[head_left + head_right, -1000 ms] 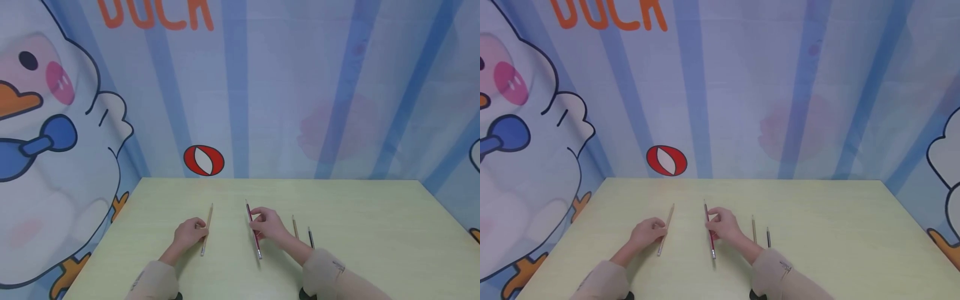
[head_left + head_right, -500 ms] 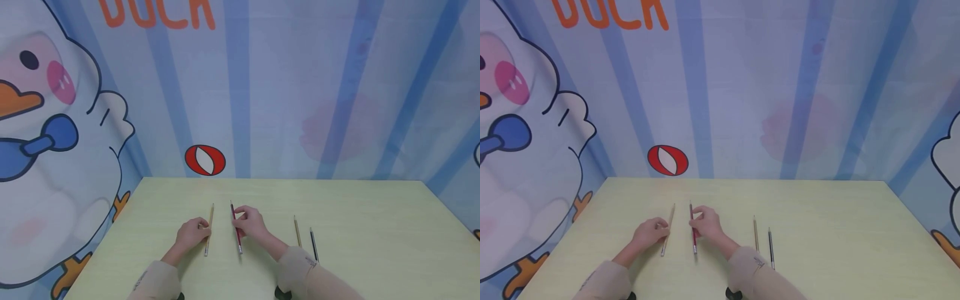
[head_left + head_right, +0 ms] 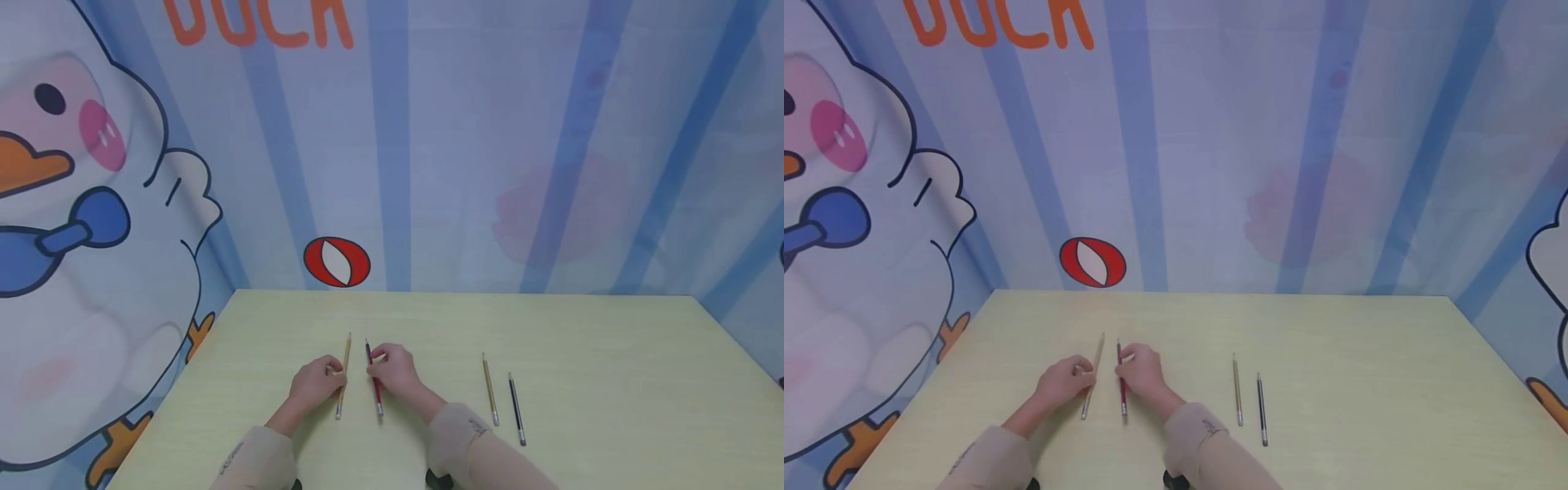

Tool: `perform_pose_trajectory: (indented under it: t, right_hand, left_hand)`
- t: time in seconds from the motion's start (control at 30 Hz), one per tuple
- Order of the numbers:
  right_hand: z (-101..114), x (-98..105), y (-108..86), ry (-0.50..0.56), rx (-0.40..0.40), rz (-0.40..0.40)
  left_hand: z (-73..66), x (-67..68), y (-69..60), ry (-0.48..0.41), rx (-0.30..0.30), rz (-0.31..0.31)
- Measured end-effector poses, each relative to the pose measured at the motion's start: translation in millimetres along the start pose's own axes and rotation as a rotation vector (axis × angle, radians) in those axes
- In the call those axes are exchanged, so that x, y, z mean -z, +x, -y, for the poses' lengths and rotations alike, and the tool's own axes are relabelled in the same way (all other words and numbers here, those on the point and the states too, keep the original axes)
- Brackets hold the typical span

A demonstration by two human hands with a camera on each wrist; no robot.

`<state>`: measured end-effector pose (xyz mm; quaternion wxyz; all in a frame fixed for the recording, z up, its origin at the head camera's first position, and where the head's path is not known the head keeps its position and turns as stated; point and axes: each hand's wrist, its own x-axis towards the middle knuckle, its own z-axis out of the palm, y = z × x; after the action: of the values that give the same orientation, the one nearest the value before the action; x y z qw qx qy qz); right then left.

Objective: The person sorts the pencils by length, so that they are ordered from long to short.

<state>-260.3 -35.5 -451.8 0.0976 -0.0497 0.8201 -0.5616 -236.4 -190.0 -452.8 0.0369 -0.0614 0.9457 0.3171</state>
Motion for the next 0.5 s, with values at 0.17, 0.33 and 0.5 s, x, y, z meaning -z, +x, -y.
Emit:
perform_pose_trajectory:
  t: [0.17, 0.33, 0.5]
  right_hand:
    - [1.2, -4.6, 1.8, -0.07, -0.039, -0.002]
    - [2.4, -6.3, 3.3, -0.146, -0.029, 0.007]
    - [4.4, -6.5, 3.2, -0.238, 0.022, 0.006]
  left_hand:
    - [-0.7, 0.9, -1.7, 0.012, -0.004, -0.004]
    - [-0.7, 0.4, -1.5, 0.012, -0.013, -0.012]
    - [-1.2, -0.1, -1.0, 0.006, -0.004, -0.009]
